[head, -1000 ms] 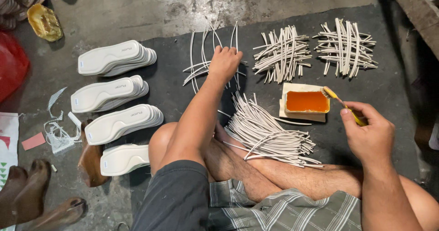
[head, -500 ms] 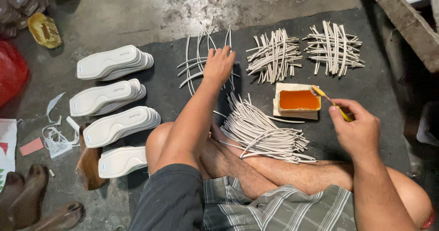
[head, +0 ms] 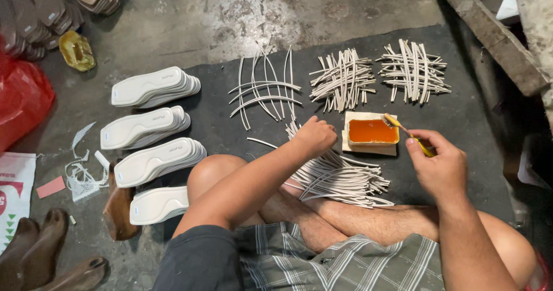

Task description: The person sits on the floor and applies an orange adhesive to thin white cords using a toothbrush. They pick up cords, apply the adhesive, and place them into a pile.

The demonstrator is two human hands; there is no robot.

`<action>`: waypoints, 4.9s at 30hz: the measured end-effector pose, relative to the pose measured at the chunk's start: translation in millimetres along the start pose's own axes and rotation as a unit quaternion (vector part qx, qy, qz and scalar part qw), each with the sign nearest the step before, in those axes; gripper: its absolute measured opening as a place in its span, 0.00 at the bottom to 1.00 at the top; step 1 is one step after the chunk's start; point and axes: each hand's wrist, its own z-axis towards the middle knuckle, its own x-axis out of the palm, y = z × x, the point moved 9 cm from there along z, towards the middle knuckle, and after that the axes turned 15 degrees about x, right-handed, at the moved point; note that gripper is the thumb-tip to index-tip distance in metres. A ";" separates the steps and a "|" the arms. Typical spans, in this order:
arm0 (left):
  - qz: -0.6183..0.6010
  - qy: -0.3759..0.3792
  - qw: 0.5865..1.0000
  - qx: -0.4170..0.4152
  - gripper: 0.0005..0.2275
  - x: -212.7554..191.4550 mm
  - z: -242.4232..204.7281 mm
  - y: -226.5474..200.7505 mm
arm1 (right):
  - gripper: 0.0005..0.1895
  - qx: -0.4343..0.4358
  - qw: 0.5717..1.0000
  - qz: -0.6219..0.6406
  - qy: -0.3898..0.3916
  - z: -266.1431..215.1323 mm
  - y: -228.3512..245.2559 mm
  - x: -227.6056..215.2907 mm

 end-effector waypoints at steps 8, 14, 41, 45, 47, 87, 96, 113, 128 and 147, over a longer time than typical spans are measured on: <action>-0.129 -0.065 0.987 -0.067 0.06 -84.3 -37.3 -39.9 | 0.21 0.094 0.961 0.115 0.234 -14.0 -17.2 81.4; -0.344 -0.183 0.917 -0.088 0.08 -129.2 -74.0 -52.8 | 0.15 0.089 0.920 0.126 0.360 -48.9 -1.6 129.0; -0.696 -0.398 0.590 -0.092 0.11 -107.8 -38.3 -44.2 | 0.05 0.168 0.859 0.416 0.245 -33.0 -12.2 70.4; -0.686 -0.404 0.598 -0.092 0.12 -109.5 -38.3 -43.8 | 0.06 0.190 0.847 0.412 0.278 -36.7 -11.2 74.2; -0.675 -0.396 0.614 -0.102 0.13 -108.9 -38.7 -44.4 | 0.06 0.192 0.860 0.385 0.276 -38.0 -12.0 73.8; -0.677 -0.379 0.624 -0.094 0.13 -111.4 -38.1 -52.0 | 0.05 0.136 0.898 0.325 0.265 -37.6 -1.9 64.1; -0.711 -0.363 0.596 -0.083 0.14 -106.9 -34.8 -55.7 | 0.06 0.116 0.907 0.316 0.253 -36.8 -2.6 64.3; -0.903 -0.041 0.424 0.054 0.13 -97.7 -31.1 -109.6 | 0.09 0.026 0.793 0.421 0.440 -43.7 22.9 48.1; -0.671 -0.287 0.677 -0.095 0.13 -116.1 -34.5 -63.6 | 0.04 -0.038 0.930 0.294 0.219 -28.4 28.9 29.9; -0.597 -0.318 0.706 -0.209 0.11 -101.2 -58.0 -7.6 | 0.13 -0.068 0.943 -0.324 0.023 12.0 8.9 61.0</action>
